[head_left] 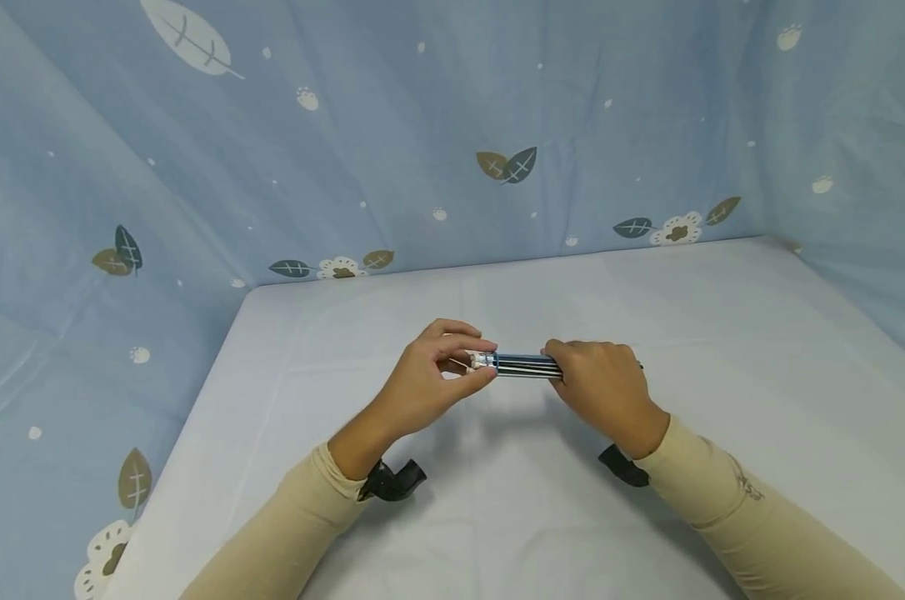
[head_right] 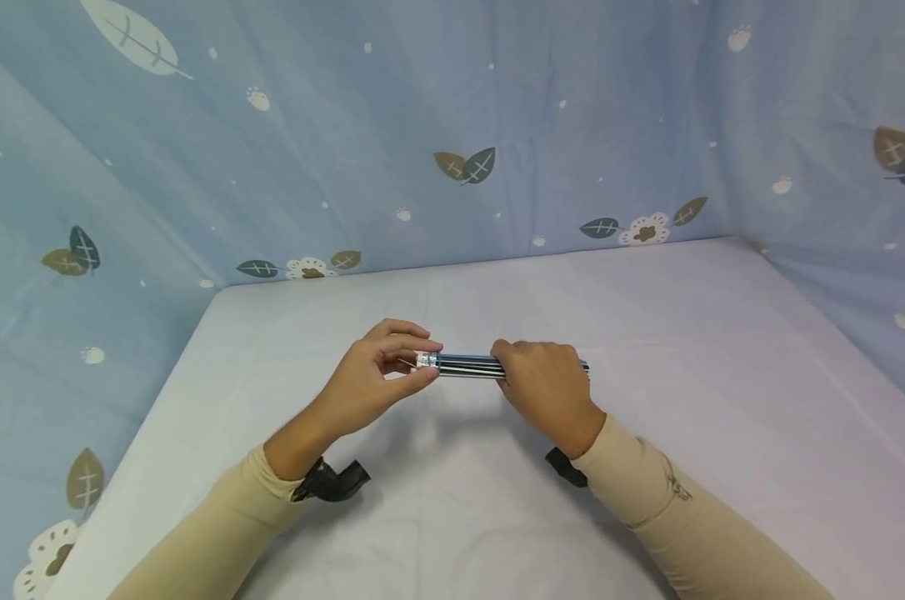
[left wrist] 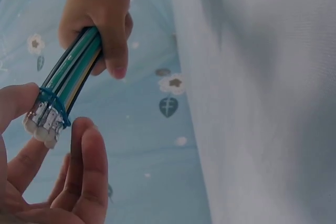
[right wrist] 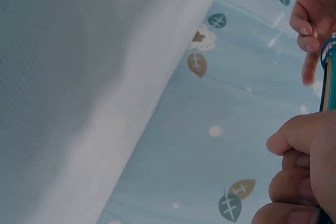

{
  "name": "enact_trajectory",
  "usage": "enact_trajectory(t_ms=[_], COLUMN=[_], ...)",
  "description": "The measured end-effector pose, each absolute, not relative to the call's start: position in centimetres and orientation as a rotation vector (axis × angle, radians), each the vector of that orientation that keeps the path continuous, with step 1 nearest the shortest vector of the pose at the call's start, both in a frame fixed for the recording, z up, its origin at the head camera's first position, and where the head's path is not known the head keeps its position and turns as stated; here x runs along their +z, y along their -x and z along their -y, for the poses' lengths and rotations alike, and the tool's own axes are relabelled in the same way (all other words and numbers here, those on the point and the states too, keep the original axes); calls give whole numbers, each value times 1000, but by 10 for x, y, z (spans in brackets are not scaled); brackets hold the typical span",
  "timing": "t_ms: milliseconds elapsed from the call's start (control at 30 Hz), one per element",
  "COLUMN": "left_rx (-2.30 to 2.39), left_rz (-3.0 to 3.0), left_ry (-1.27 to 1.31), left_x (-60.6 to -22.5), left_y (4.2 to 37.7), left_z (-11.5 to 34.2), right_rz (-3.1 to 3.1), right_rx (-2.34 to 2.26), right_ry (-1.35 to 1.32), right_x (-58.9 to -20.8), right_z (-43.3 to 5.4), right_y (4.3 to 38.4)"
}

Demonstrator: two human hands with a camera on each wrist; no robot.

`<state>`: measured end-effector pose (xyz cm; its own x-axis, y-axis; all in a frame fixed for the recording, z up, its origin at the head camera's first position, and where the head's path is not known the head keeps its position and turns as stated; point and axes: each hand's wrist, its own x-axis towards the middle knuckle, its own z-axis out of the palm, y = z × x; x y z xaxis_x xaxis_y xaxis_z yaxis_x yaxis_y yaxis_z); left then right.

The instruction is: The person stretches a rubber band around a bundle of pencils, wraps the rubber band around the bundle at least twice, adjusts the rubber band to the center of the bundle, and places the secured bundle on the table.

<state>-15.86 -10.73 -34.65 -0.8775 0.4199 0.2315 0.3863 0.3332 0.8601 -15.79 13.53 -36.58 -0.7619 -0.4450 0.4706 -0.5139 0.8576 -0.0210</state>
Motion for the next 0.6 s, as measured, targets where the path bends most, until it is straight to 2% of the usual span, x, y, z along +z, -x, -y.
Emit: enact_trajectory(t_ms=[600], left_rx=[1561], left_rz=[-2459], left_ry=[-735], left_x=[-348], left_y=[156], left_z=[104], right_rz=[2579], right_rx=[189], right_ry=[-703], right_x=[-368], right_z=[-136], right_y=[158])
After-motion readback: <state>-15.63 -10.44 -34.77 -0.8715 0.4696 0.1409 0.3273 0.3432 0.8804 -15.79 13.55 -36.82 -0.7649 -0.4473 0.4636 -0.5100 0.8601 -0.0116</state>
